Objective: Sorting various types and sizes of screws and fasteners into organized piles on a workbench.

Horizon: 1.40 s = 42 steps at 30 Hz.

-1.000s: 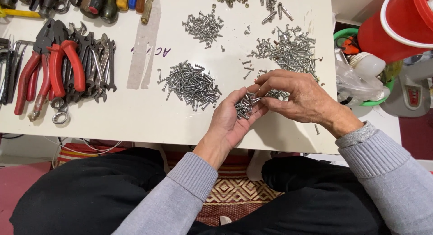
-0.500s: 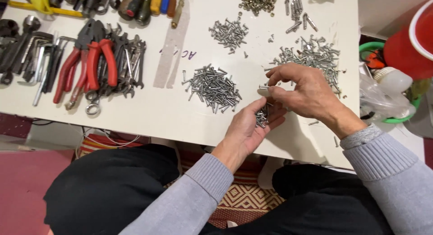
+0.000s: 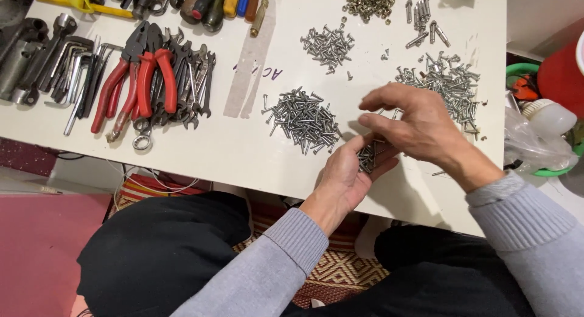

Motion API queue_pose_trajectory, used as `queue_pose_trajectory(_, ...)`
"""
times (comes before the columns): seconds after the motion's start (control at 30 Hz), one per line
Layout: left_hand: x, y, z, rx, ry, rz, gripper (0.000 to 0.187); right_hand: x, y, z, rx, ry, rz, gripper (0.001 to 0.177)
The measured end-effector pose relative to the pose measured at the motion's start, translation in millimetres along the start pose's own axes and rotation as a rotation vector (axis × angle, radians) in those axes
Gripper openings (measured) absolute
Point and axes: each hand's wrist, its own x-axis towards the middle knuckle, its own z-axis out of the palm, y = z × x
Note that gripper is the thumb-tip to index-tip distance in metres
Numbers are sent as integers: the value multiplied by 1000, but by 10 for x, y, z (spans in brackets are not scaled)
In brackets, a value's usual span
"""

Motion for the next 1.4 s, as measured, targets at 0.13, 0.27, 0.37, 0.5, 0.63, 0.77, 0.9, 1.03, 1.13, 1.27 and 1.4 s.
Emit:
queue_pose_trajectory(0.13,-88,66,125,-18,-11,3,25,-137,18,-141,-32,-60,145,29)
queue_pose_trajectory(0.27,-223,144,390,-118,331,-24,40,-241,212,-190,-117,-234,100,39)
queue_pose_trajectory(0.37,-187,116,352,-92,342,-14,57,-299,390,-145,-178,-238,-51,50)
queue_pose_trajectory(0.5,69,-90,-80,-24,-41,-22,58,-377,216,-106,-103,-145,2,38)
queue_pose_trajectory(0.63,80,-119,-85,-34,-56,-36,58,-394,381,-52,-112,-111,-47,31)
queue_pose_trajectory(0.77,117,-94,-125,-31,-88,-54,63,-389,419,-44,-96,-81,-74,27)
queue_pose_trajectory(0.9,152,-93,-160,-28,-81,-81,66,-367,460,-51,-70,-57,-74,21)
queue_pose_trajectory(1.03,153,-96,-128,-47,-92,-84,67,-358,449,-114,-18,-66,-53,18)
queue_pose_trajectory(1.13,154,-98,-120,-48,-110,-92,69,-361,373,-169,21,-74,-31,18)
queue_pose_trajectory(1.27,147,-98,-143,-61,-98,-98,67,-371,349,-222,99,-73,46,20)
queue_pose_trajectory(1.4,112,-82,-108,-69,-96,-94,62,-333,369,-261,180,-27,75,18)
